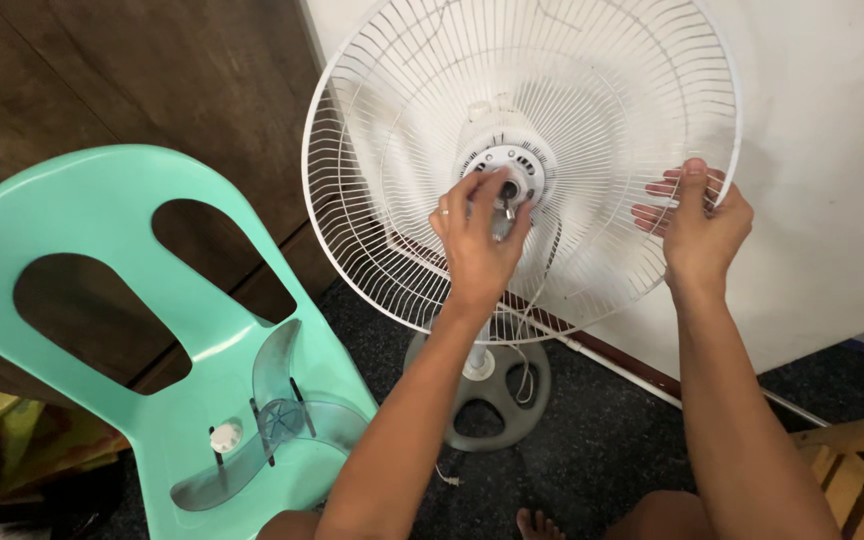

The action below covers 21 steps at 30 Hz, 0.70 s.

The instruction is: The person assembles a standing fan by attaching the front grill, securing the fan blades to the motor hub, and tightening the central cap. The person then places the rear grill over the assembly to complete the task.

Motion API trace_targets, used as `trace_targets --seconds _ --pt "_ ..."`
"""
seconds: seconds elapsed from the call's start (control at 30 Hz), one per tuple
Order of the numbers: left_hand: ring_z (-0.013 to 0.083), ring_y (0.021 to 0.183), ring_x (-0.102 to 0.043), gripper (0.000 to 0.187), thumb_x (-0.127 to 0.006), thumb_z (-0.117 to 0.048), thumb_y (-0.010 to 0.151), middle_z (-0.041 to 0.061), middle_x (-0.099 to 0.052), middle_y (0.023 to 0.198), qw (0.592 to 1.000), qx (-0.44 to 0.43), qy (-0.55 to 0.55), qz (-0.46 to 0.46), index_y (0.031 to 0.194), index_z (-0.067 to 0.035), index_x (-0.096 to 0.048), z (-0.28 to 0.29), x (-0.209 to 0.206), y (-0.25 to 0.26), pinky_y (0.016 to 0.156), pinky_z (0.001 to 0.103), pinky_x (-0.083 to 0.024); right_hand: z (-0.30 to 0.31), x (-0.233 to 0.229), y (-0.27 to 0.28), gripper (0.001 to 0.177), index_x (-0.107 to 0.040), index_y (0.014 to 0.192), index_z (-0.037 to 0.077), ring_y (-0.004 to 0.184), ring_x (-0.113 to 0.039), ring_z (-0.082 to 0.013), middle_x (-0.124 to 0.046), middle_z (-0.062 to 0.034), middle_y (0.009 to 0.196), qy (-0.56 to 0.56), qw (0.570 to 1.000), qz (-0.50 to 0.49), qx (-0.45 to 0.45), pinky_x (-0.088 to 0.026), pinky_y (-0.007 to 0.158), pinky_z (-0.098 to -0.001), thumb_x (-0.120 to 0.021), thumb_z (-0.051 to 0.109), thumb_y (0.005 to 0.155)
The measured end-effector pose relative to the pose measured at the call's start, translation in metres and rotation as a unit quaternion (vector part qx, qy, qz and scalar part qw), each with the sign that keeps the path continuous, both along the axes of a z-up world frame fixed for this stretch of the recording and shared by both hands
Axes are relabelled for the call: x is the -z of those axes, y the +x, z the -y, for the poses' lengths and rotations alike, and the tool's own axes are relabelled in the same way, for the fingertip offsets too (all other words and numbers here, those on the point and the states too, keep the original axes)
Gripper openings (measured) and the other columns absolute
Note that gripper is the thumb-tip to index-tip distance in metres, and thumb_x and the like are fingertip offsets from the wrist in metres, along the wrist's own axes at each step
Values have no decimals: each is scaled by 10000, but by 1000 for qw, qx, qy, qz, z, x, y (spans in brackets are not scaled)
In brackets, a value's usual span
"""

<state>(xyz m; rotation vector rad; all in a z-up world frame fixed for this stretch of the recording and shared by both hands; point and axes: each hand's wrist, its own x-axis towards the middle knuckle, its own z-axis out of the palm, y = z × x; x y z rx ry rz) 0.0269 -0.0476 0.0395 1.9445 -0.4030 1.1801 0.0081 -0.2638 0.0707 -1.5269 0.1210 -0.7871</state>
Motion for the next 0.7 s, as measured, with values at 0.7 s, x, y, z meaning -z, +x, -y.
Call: trace_targets --seconds 0.7 --pt "185 1230 -594 578 -813 -70 857 20 -641 1357 976 49 207 43 1388 -161 -604 -55 -11 11 1088 408 -330 -2 -2 -2 429 -617 1101 -109 725 -731 -212 -704 -157 933 -10 1000 0 5 -667 602 -349 -585 317 1130"
